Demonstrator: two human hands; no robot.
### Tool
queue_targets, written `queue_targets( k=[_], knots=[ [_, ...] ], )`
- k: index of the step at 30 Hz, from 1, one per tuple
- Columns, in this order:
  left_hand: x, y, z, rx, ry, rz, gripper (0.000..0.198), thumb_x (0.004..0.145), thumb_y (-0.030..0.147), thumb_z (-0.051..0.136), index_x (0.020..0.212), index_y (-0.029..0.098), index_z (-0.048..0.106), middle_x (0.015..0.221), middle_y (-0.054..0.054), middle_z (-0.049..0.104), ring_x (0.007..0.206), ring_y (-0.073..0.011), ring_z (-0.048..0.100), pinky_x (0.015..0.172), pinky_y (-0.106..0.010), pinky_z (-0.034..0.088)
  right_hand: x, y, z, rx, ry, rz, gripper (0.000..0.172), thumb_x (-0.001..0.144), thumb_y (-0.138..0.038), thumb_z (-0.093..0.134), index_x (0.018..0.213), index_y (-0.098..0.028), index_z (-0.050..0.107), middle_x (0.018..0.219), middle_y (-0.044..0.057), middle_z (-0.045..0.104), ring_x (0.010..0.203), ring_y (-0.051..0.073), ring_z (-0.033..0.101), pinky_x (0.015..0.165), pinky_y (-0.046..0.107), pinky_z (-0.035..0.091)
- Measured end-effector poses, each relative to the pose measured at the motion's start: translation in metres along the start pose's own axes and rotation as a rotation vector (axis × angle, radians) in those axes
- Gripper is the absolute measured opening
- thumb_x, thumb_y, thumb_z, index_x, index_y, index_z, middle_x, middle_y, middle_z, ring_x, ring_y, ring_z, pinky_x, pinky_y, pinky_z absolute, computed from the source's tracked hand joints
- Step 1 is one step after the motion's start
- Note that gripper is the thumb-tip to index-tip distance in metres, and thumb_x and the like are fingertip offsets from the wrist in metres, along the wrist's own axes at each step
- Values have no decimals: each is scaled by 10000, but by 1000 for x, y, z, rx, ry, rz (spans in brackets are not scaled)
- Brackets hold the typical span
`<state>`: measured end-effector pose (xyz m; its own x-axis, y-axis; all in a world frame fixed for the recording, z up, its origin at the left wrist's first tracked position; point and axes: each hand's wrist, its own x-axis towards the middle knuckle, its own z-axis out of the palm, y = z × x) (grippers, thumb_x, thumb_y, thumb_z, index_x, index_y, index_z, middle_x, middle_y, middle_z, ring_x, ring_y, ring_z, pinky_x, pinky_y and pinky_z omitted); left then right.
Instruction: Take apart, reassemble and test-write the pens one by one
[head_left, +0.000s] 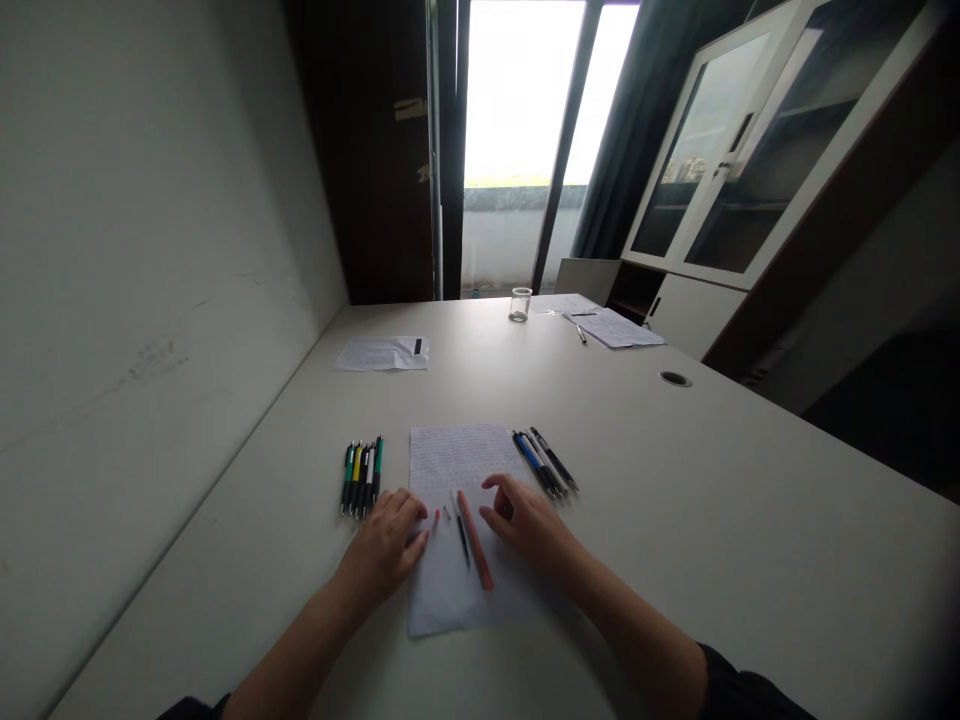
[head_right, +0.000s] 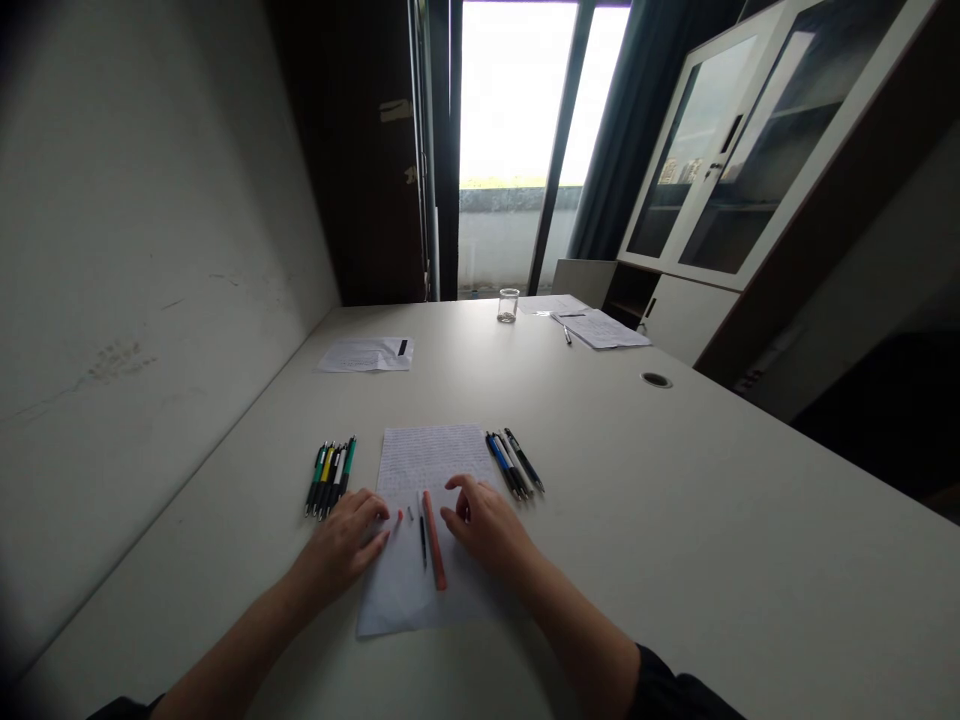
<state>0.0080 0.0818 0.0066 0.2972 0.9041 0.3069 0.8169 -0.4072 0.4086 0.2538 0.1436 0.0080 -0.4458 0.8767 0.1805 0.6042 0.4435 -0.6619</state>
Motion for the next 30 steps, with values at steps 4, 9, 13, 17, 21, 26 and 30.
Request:
queue_targets(
  k=[4, 9, 13, 17, 21, 26, 30],
  knots=[
    [1, 0, 0, -2, -3, 5, 130, 873, 109, 554, 947, 215, 542, 992, -49, 574, 944, -236, 544, 843, -390, 484, -1, -6, -1, -4, -81, -54, 311, 801, -235, 687, 1097, -217, 593, 773, 2, 636, 778, 194, 560, 693, 284, 407],
    [1, 1, -1, 2, -22, -7, 148, 861, 94, 561, 947, 214, 543, 990, -47, 575, 945, -240, 531, 847, -397, 476, -3, -11, -4, -2, -129, -90, 321, 786, -181, 674, 1096, -218, 601, 776, -3, 648, 790, 193, 557, 729, 289, 406],
    [1, 2, -1, -1, -23, -6, 161, 858, 86, 557, 952, 217, 546, 997, -48, 580, 938, -240, 533, 834, -392, 479, -3, -11, -7, 31, -94, -78, 264, 811, -169, 635, 1069, -211, 597, 780, 3, 629, 777, 187, 547, 706, 282, 405],
    [2, 1, -1, 8, -32, 0, 151, 863, 90, 550, 949, 215, 546, 996, -52, 579, 942, -244, 532, 845, -402, 470, -3, -10, -8, 45, -79, -82, 260, 821, -165, 617, 1076, -208, 592, 775, 2, 614, 774, 182, 538, 702, 277, 402],
    [2, 0, 0, 10, -43, 2, 132, 871, 101, 546, 940, 213, 544, 997, -58, 573, 944, -248, 533, 853, -410, 462, -3, -8, -6, 32, -75, -74, 269, 808, -160, 629, 1070, -215, 598, 759, -7, 613, 764, 177, 534, 693, 270, 393],
    [2, 1, -1, -13, -52, 1, 130, 871, 95, 536, 910, 219, 545, 1002, -56, 577, 937, -240, 542, 850, -397, 462, -3, -7, -5, 32, -71, -55, 287, 794, -171, 650, 1073, -220, 605, 759, -13, 618, 744, 167, 538, 681, 259, 390],
    [4, 3, -3, -32, -68, -9, 119, 867, 97, 538, 885, 213, 556, 1015, -55, 582, 952, -232, 550, 860, -381, 461, -3, -9, -6, 33, -87, -41, 284, 785, -180, 654, 1064, -218, 617, 763, -12, 626, 749, 164, 548, 677, 248, 392]
  ],
)
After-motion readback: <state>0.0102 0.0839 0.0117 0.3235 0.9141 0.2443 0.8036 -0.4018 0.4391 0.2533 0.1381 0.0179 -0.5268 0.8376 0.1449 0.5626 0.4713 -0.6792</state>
